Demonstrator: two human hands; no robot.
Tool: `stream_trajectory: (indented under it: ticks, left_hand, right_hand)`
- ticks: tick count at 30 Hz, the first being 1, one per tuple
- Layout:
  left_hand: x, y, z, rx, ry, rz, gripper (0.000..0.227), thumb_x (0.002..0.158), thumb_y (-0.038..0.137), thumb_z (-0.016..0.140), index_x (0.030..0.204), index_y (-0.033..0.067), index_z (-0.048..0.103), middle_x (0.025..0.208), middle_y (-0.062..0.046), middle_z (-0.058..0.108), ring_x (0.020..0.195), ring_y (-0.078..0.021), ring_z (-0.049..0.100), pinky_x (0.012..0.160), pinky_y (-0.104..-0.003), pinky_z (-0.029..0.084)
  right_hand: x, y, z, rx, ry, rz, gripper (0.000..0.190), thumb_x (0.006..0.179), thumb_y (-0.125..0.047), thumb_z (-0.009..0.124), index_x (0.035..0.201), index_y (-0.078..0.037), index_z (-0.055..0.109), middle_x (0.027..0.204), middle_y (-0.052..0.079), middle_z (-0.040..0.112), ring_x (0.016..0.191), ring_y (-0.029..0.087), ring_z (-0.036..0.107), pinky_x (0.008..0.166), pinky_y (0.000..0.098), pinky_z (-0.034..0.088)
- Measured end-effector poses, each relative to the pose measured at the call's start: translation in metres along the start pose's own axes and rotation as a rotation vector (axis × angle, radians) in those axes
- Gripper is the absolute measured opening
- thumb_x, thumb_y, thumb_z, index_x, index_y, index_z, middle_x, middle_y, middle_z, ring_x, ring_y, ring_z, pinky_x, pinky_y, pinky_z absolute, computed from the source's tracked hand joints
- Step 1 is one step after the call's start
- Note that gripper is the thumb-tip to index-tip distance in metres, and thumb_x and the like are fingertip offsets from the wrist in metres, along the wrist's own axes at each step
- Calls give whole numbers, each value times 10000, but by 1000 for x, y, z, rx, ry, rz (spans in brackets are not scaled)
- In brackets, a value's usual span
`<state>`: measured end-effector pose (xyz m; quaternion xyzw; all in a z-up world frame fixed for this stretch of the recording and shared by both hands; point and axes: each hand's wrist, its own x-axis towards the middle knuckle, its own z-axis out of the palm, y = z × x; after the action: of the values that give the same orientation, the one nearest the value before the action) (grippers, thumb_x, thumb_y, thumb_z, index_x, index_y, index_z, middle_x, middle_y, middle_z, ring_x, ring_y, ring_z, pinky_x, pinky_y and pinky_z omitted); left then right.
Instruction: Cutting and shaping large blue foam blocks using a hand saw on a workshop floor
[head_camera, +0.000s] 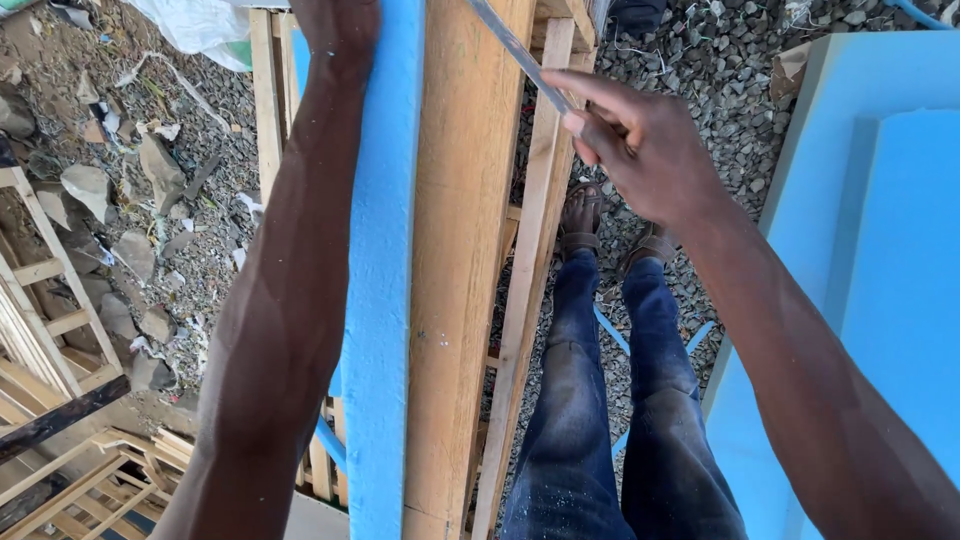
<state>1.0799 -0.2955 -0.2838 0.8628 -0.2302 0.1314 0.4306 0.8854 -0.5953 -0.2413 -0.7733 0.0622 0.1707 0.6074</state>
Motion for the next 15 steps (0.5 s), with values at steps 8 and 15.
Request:
stream_trajectory:
  ticks: [8,15]
  left_hand:
    - [-91,-7,-28,27,-30,-5,285,984,141,668,1020,167,387,969,-25,417,938,-220,398,778,-456,295]
    - [-118,-11,-28,42,-57,10,267,1005,159,687,1073,155,429,1025,-46,468,983,-246,450,810,-464,334]
  right_hand:
    - [65,36,13,-200,132,-513,374,1185,50,555,1552,-13,596,851,146,697,598,189,596,552,350,497]
    - [3,25,0,-149,29,-311,377,1206,-96,517,1576,-49,574,788,52,701,392,97,439,343,250,342]
